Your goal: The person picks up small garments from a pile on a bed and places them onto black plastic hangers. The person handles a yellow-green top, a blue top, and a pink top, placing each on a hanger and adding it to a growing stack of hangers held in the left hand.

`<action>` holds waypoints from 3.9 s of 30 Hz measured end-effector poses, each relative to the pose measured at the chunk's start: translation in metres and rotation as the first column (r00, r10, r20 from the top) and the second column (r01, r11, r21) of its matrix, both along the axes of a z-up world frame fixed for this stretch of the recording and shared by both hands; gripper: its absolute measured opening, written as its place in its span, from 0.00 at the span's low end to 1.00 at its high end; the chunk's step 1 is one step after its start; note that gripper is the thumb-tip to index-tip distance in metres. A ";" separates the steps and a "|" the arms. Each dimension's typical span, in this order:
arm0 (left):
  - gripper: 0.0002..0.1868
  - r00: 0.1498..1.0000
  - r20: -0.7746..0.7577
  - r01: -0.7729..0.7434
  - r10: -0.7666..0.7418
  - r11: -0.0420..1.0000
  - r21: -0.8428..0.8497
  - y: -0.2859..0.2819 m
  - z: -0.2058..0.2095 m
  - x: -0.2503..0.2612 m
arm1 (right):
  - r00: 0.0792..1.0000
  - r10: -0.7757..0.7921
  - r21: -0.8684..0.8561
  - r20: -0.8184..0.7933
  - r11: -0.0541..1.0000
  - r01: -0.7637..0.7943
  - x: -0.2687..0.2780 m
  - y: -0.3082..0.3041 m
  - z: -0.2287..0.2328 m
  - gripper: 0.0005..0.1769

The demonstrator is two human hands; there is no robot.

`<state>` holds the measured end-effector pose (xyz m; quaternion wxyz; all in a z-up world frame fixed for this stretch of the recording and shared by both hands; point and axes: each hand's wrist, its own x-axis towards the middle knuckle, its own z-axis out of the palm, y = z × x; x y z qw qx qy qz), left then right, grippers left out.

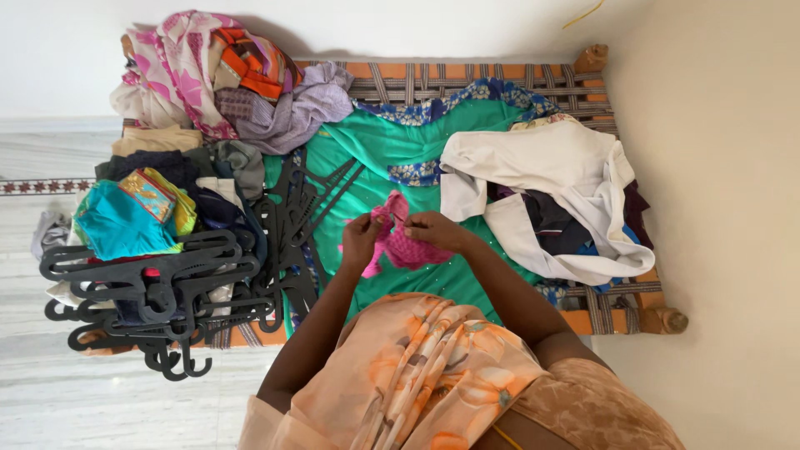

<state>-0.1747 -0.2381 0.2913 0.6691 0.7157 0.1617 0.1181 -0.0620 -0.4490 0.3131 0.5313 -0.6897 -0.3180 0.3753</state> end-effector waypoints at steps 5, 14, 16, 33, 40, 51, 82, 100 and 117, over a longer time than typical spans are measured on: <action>0.14 0.998 0.055 0.057 -0.044 0.966 -0.254 -0.013 -0.003 -0.009 | 0.986 -0.149 0.135 0.075 0.981 0.138 -0.018 0.025 0.005 0.16; 0.12 0.990 0.031 0.142 -0.139 0.978 -0.151 0.025 -0.003 -0.005 | 0.806 -0.335 0.110 0.488 0.940 0.324 -0.059 0.036 0.012 0.18; 0.10 0.993 0.109 0.059 -0.038 0.980 -0.190 0.043 -0.001 -0.003 | 0.785 -0.104 -0.151 0.611 0.958 0.244 -0.073 0.030 0.002 0.15; 0.17 0.893 -0.173 0.435 -0.416 0.896 0.088 0.071 0.057 -0.041 | 0.821 -0.192 0.135 0.538 0.981 0.140 -0.061 0.042 0.048 0.37; 0.15 0.969 -0.143 0.233 -0.202 0.938 0.255 0.064 0.052 -0.053 | 0.837 0.255 -0.316 0.484 0.943 -0.104 -0.064 0.025 -0.006 0.23; 0.15 0.991 -0.127 0.099 -0.050 0.903 0.418 0.034 0.068 -0.062 | 0.716 -0.535 -0.013 0.449 0.797 0.604 -0.058 -0.025 0.044 0.15; 0.17 0.931 -0.342 0.311 -0.132 0.777 0.548 0.123 0.010 0.021 | 0.954 0.098 -0.388 0.282 0.921 0.020 0.053 0.036 -0.007 0.17; 0.17 0.909 -0.323 0.396 -0.264 0.789 0.469 0.082 -0.157 0.026 | 0.502 0.062 -0.229 0.863 0.933 0.279 0.011 -0.004 -0.107 0.19; 0.22 0.536 -0.816 0.618 -0.215 0.758 0.207 0.115 -0.255 0.043 | 0.967 0.207 -0.856 0.152 0.517 0.024 0.052 0.004 -0.216 0.26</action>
